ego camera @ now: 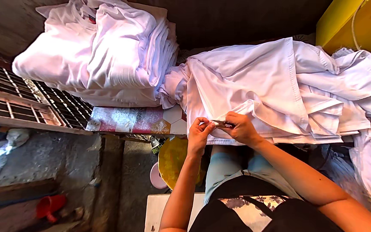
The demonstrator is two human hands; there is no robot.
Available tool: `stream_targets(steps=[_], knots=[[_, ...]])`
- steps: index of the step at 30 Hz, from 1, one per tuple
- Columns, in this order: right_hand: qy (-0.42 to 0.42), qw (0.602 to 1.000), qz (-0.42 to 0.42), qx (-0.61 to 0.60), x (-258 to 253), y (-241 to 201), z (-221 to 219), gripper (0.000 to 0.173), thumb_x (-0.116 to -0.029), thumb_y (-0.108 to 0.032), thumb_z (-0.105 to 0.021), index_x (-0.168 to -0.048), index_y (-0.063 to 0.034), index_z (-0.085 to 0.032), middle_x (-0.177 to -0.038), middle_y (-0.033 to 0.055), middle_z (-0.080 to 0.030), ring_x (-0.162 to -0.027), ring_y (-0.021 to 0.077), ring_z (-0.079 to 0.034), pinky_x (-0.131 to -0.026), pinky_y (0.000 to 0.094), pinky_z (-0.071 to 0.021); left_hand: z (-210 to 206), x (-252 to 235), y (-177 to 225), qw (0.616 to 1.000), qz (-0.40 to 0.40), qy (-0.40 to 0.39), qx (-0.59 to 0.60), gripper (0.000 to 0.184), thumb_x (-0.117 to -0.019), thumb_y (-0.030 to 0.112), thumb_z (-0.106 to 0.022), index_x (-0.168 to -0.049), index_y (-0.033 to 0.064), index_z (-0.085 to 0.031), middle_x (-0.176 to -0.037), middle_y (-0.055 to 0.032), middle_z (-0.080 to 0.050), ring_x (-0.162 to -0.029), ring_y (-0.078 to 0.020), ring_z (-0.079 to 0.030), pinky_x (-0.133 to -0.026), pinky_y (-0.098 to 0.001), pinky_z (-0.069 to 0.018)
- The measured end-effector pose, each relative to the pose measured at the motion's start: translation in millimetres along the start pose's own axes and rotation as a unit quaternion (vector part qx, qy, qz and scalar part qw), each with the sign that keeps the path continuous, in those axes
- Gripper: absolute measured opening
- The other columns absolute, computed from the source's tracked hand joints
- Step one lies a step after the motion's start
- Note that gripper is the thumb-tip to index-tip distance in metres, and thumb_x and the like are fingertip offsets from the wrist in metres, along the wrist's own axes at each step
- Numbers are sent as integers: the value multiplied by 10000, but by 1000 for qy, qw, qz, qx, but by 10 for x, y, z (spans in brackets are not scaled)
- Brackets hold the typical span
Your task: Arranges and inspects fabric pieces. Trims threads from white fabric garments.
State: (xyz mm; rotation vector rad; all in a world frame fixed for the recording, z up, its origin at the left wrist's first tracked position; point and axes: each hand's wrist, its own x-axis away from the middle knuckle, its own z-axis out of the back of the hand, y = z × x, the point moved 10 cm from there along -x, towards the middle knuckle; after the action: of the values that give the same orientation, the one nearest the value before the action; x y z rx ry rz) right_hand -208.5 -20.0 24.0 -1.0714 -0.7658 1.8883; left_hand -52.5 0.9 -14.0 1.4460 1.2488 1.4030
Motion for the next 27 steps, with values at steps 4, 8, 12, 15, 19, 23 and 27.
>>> stream_targets(steps=[4, 8, 12, 15, 19, 23, 27], knots=[[18, 996, -83, 0, 96, 13, -11, 204, -843, -103, -723, -706, 7, -619, -667, 57, -542, -593, 123, -508, -543, 291, -417, 28, 34, 34, 998, -42, 16, -32, 205, -916, -83, -669, -1013, 62, -561, -793, 11, -712, -733, -61, -689, -742, -255, -581], [-19, 984, -176, 2, 108, 60, -28, 272, -908, -163, -748, -713, -17, -628, -629, 13, -518, -570, 73, -467, -548, 262, -386, 13, 87, 71, 990, -88, 24, -112, 202, -916, -28, -706, -1031, 50, -559, -806, 17, -691, -704, -35, -660, -690, -228, -565], [-41, 986, -160, 3, 95, -23, -135, 157, -840, -114, -736, -804, 21, -664, -698, 91, -602, -634, 184, -578, -595, 378, -473, -24, 115, 86, 983, -115, 22, -144, 180, -905, -38, -698, -1011, 40, -574, -781, 31, -652, -671, -13, -610, -656, -196, -534], [-42, 966, -194, -165, 134, 4, -158, 48, -888, -43, -636, -843, -27, -625, -683, -39, -545, -599, -23, -492, -571, 157, -422, 16, 75, 41, 991, -74, 25, -105, 154, -930, -27, -675, -982, 57, -557, -760, 33, -642, -671, -28, -613, -667, -221, -534], [-42, 987, -150, -29, 168, 191, 26, 316, -968, -346, -647, -924, -34, -648, -686, -1, -540, -608, 85, -508, -582, 299, -435, 77, 47, -93, 999, 24, 45, 14, 145, -964, -46, -627, -984, 71, -543, -779, 4, -684, -738, -75, -670, -757, -276, -569], [-15, 994, -62, 92, 202, 121, 73, 469, -963, -451, -628, -821, -5, -652, -656, 68, -551, -577, 194, -542, -538, 396, -425, 74, 44, -138, 993, 74, 57, 75, 131, -989, -49, -581, -994, 75, -537, -808, -13, -685, -746, -92, -670, -761, -272, -565], [24, 996, -7, 92, 212, 79, 37, 476, -971, -436, -641, -771, -5, -665, -627, 62, -537, -544, 170, -516, -504, 347, -409, 35, 55, -118, 992, 77, 55, 89, 139, -990, -62, -567, -983, 74, -539, -811, -15, -687, -755, -97, -681, -772, -276, -575]])
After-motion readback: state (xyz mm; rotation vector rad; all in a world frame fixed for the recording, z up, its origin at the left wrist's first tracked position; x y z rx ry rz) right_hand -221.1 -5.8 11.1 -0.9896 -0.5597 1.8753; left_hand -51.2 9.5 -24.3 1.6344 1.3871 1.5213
